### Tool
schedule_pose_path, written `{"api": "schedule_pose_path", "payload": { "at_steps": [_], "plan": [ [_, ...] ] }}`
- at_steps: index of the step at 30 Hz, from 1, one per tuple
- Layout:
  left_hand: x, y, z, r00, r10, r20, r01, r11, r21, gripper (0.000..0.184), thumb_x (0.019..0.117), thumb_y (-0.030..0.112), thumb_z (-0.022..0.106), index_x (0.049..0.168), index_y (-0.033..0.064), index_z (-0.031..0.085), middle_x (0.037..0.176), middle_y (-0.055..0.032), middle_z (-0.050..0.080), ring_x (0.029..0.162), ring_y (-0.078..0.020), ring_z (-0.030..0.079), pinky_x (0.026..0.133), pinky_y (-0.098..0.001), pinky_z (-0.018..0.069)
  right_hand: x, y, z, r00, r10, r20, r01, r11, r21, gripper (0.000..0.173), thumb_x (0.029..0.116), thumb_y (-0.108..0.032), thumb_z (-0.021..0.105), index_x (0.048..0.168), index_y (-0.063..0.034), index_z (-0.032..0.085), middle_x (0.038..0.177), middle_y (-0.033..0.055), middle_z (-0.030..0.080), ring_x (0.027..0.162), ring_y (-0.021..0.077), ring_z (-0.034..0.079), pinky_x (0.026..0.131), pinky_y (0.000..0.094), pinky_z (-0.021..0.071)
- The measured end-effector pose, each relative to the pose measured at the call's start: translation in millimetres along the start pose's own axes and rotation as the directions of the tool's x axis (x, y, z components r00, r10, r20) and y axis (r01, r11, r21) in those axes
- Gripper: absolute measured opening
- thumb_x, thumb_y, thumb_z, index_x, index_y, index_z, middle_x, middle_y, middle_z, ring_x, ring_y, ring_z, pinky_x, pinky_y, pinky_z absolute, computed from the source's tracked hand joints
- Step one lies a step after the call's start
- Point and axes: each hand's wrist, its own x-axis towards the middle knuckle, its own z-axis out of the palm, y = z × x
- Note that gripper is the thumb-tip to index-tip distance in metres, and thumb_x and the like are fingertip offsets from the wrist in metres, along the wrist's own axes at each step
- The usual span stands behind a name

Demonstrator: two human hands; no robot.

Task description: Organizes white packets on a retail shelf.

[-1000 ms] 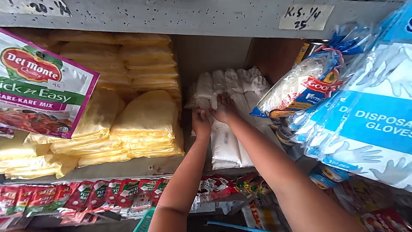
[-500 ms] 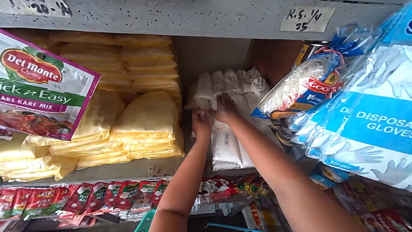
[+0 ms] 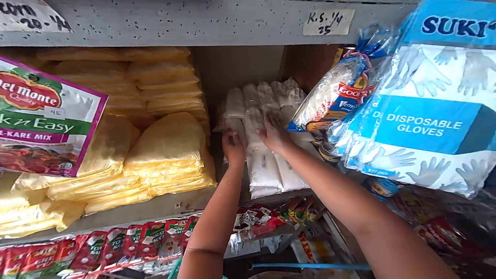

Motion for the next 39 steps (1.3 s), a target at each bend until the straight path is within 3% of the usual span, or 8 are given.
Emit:
{"api": "schedule_pose_path", "payload": {
  "at_steps": [8, 13, 16, 18, 20, 25, 30, 39],
  "plan": [
    [2, -1, 6, 0.994, 0.111, -0.022, -0.111, 0.994, -0.007, 0.025, 0.1053, 0.018, 0.054, 0.114, -0.0040, 0.061, 0.142, -0.0206, 0.054, 0.133, -0.0254, 0.052, 0.109, -0.0404, 0.0443, -1, 40, 3, 0.994, 0.098, 0.051, -0.091, 0.989, -0.113, 0.076, 0.1063, -0.047, 0.048, 0.158, 0.0048, 0.030, 0.165, 0.0264, 0.029, 0.154, 0.0389, 0.028, 0.123, 0.0586, 0.0239],
    [0, 0, 10, 0.977, 0.214, -0.005, -0.214, 0.976, 0.032, 0.026, 0.1049, 0.019, 0.054, 0.114, -0.0038, 0.061, 0.136, -0.0202, 0.055, 0.126, -0.0250, 0.054, 0.105, -0.0400, 0.0459, 13, 46, 8, 0.983, 0.148, 0.112, -0.137, 0.985, -0.101, 0.080, 0.1063, -0.051, 0.044, 0.163, 0.0009, 0.018, 0.170, 0.0226, 0.017, 0.157, 0.0376, 0.017, 0.124, 0.0593, 0.0176],
    [2, 12, 14, 0.953, 0.288, 0.095, -0.300, 0.939, 0.170, 0.030, 0.1053, 0.021, 0.053, 0.116, -0.0057, 0.063, 0.135, -0.0247, 0.056, 0.128, -0.0345, 0.053, 0.110, -0.0489, 0.0427, 13, 53, 20, 0.997, 0.075, 0.003, -0.074, 0.996, -0.054, 0.077, 0.1045, -0.045, 0.050, 0.157, 0.0074, 0.030, 0.163, 0.0294, 0.030, 0.154, 0.0427, 0.025, 0.123, 0.0602, 0.0204],
    [9, 32, 30, 0.896, 0.397, 0.199, -0.439, 0.857, 0.269, 0.026, 0.1014, 0.016, 0.061, 0.111, -0.0050, 0.071, 0.123, -0.0267, 0.065, 0.121, -0.0413, 0.058, 0.107, -0.0551, 0.0436, 11, 47, 12, 0.991, 0.101, 0.083, -0.095, 0.993, -0.072, 0.078, 0.1063, -0.045, 0.047, 0.161, 0.0043, 0.022, 0.167, 0.0255, 0.022, 0.156, 0.0400, 0.020, 0.125, 0.0585, 0.0176],
    [22, 45, 60, 0.821, 0.490, 0.291, -0.568, 0.747, 0.345, 0.020, 0.0977, 0.018, 0.066, 0.105, 0.0032, 0.077, 0.112, -0.0197, 0.071, 0.112, -0.0389, 0.064, 0.100, -0.0553, 0.0482, 9, 50, 18, 0.998, 0.058, 0.009, -0.057, 0.997, -0.060, 0.067, 0.1031, -0.044, 0.056, 0.152, 0.0006, 0.045, 0.156, 0.0251, 0.044, 0.148, 0.0398, 0.038, 0.119, 0.0616, 0.0299],
    [49, 75, 111, 0.800, 0.309, 0.514, -0.575, 0.640, 0.510, 0.027, 0.1030, 0.019, 0.056, 0.115, 0.0044, 0.075, 0.123, -0.0195, 0.069, 0.123, -0.0425, 0.058, 0.102, -0.0604, 0.0438, 19, 59, 37, 0.996, 0.072, -0.054, -0.073, 0.997, -0.016, 0.055, 0.0966, -0.042, 0.065, 0.137, -0.0044, 0.061, 0.138, 0.0230, 0.061, 0.135, 0.0389, 0.053, 0.110, 0.0645, 0.0398],
    [49, 96, 120, 0.816, -0.005, 0.578, -0.461, 0.599, 0.655, 0.030, 0.1040, 0.016, 0.054, 0.125, -0.0019, 0.068, 0.137, -0.0242, 0.060, 0.135, -0.0431, 0.049, 0.111, -0.0611, 0.0360, 12, 47, 16, 0.994, 0.097, 0.047, -0.096, 0.995, -0.026, 0.058, 0.1013, -0.040, 0.059, 0.148, -0.0061, 0.052, 0.149, 0.0203, 0.053, 0.143, 0.0370, 0.045, 0.115, 0.0638, 0.0341],
    [61, 108, 110, 0.845, 0.149, 0.513, -0.458, 0.696, 0.552, 0.025, 0.0999, 0.019, 0.062, 0.119, 0.0074, 0.072, 0.127, -0.0191, 0.066, 0.125, -0.0388, 0.058, 0.104, -0.0575, 0.0456, 8, 57, 34, 0.992, 0.111, -0.067, -0.108, 0.993, 0.044, 0.063, 0.1016, -0.045, 0.057, 0.150, -0.0056, 0.050, 0.145, 0.0234, 0.055, 0.138, 0.0400, 0.050, 0.111, 0.0662, 0.0376]
  ]
}}
